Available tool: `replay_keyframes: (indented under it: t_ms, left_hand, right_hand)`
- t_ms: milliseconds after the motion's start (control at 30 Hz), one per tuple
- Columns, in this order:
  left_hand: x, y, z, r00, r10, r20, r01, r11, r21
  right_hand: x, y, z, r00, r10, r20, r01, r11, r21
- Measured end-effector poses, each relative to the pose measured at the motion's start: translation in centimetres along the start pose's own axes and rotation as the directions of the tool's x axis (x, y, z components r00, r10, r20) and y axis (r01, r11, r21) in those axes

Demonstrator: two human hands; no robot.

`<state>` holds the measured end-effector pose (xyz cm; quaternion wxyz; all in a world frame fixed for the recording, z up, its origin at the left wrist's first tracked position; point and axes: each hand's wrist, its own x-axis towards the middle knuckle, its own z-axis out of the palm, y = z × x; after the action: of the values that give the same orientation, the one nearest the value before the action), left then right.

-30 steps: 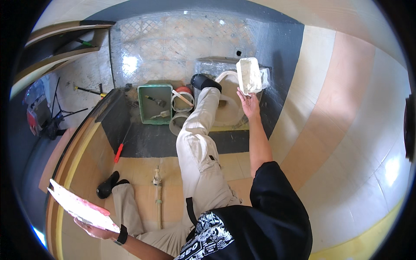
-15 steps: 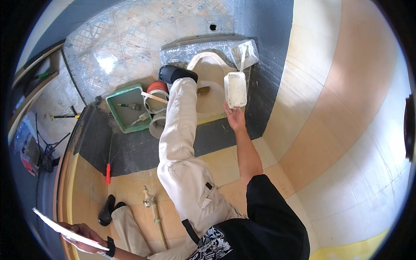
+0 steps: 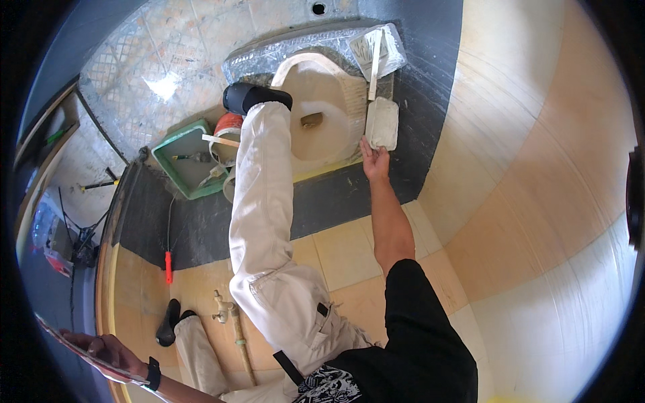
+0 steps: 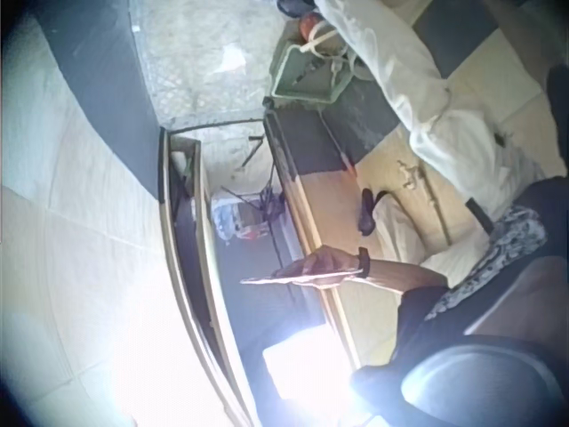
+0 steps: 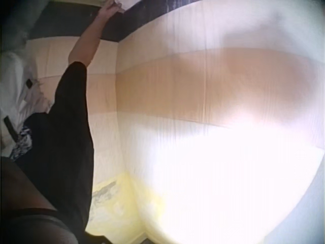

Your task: The person applies plaster to a wall using a putty knife and a plastic hawk, scraping and spreading the material across the surface.

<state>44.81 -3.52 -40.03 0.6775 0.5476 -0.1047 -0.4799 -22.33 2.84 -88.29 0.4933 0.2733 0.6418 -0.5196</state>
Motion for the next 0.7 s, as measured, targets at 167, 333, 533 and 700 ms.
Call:
replay_keyframes:
  t_ms: [167, 333, 533, 700]
  left_hand:
    - [-0.1, -1.5, 2.6, 0.995, -0.05, 0.086, 0.049, 0.999, 0.014]
    - [-0.9, -1.8, 4.3, 0.995, -0.047, 0.084, 0.051, 0.998, -0.045]
    - [-1.8, -2.9, 6.1, 0.992, -0.083, 0.094, 0.095, 0.986, -0.137]
    - [-8.0, 3.3, 0.5, 0.973, 0.198, -0.119, -0.135, 0.907, 0.398]
  right_hand:
    - [3.7, -0.2, 0.2, 1.0, -0.02, 0.006, 0.02, 0.997, 0.075]
    - [6.3, 0.9, 1.2, 0.999, 0.034, 0.009, -0.035, 0.997, 0.073]
    - [8.3, 1.7, 0.1, 0.993, 0.072, -0.09, -0.059, 0.989, 0.138]
    - [0.3, 5.2, 1.2, 0.972, 0.175, -0.156, -0.199, 0.967, -0.156]
